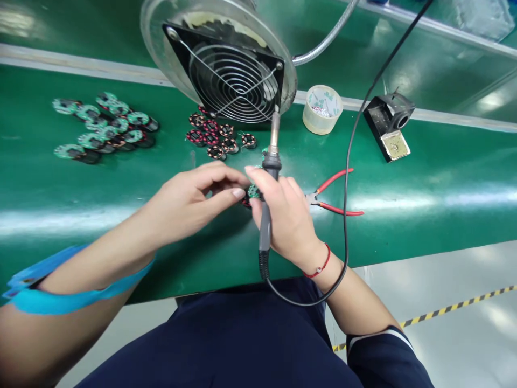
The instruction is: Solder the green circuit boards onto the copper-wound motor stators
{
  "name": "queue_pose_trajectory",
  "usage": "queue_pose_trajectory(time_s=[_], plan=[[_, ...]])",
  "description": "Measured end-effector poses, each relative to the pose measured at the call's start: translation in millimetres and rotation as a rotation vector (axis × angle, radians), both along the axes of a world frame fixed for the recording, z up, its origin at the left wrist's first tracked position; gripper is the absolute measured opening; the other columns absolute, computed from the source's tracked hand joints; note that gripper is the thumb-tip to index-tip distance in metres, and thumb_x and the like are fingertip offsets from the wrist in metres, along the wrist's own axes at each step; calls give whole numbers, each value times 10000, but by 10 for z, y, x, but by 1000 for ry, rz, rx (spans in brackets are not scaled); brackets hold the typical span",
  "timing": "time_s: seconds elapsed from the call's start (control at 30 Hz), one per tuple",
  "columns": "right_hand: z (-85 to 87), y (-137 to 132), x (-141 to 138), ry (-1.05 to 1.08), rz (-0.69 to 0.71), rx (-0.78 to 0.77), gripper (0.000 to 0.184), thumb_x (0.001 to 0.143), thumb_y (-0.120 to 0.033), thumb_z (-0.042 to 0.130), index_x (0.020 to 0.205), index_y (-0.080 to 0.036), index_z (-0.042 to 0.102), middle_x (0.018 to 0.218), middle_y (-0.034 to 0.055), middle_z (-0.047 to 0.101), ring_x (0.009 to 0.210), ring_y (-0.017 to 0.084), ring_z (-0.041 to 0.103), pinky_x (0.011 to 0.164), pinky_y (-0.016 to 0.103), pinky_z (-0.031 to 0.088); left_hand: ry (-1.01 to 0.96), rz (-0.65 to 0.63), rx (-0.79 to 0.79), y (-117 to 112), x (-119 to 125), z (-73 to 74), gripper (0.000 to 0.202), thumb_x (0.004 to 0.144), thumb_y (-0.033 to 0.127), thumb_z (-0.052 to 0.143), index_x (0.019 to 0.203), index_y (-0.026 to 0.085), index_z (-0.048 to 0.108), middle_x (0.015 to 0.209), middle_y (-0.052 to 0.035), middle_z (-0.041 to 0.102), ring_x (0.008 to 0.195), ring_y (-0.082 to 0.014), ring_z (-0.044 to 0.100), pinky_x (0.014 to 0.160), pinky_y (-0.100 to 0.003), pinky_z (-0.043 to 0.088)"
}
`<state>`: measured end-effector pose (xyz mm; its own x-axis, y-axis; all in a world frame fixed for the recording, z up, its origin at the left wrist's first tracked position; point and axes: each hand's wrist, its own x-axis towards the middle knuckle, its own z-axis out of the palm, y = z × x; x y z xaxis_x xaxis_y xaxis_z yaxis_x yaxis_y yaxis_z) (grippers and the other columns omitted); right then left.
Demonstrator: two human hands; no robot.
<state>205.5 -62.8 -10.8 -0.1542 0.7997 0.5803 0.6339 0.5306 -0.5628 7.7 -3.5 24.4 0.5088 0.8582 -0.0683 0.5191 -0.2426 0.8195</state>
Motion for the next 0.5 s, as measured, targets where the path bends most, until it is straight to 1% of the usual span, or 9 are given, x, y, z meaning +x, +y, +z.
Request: queue_pose_trajectory(time_s=[0.07, 0.1, 0.17, 0.23, 0.33, 0.43, 0.5], plan=[[2, -1, 91, 22, 3, -84, 560, 1048, -184, 580, 1564, -349, 439, 1343, 68, 754, 1106, 266, 759, 986, 478, 661, 86, -79, 152, 18, -75, -115, 389, 941, 414, 640, 1260, 212, 739, 1226, -104, 731, 1108, -289, 642, 1014, -445, 554], [4, -4, 140, 40, 2, -125, 569, 1034, -182, 600, 1560, -341, 449, 1348, 74, 751, 1147, 271, 758, 1024, 489, 656, 136, -145, 198, 30, -105, -176, 430, 942, 390, 653, 1327, 210, 722, 1289, -121, 715, 1176, -314, 625, 1074, -485, 534], [8, -13, 225, 72, -1, -180, 576, 1020, -189, 635, 1552, -329, 463, 1352, 84, 746, 1177, 270, 759, 1061, 496, 652, 204, -258, 230, 54, -140, -286, 406, 960, 322, 632, 1336, 202, 728, 1290, -137, 703, 1196, -333, 613, 1101, -520, 516], [18, -25, 269, 81, 9, -206, 577, 1017, -192, 650, 1548, -325, 469, 1338, 85, 750, 1161, 262, 763, 1057, 491, 657, 214, -296, 230, 61, -145, -366, 332, 985, 274, 592, 1266, 200, 751, 1230, -133, 703, 1150, -325, 623, 1073, -514, 521], [46, -37, 251, 73, 69, -237, 581, 1018, -173, 656, 1547, -325, 471, 1301, 69, 770, 1175, 255, 764, 1062, 487, 655, 166, -256, 228, 23, -113, -430, 257, 999, 273, 586, 1184, 199, 749, 1190, -120, 694, 1133, -318, 627, 1054, -508, 519], [67, -31, 173, 66, 148, -269, 580, 1031, -174, 656, 1555, -316, 451, 1302, 67, 783, 1264, 261, 749, 1113, 496, 638, 124, -149, 220, -57, -51, -463, 211, 982, 267, 586, 1123, 176, 714, 1156, -124, 671, 1111, -320, 616, 1011, -507, 530], [61, -21, 111, 55, 186, -292, 566, 1049, -195, 641, 1562, -312, 434, 1318, 72, 785, 1299, 261, 738, 1138, 496, 628, 132, -73, 222, -109, 1, -481, 171, 953, 238, 586, 1081, 177, 682, 1148, -130, 660, 1087, -324, 600, 975, -514, 535]])
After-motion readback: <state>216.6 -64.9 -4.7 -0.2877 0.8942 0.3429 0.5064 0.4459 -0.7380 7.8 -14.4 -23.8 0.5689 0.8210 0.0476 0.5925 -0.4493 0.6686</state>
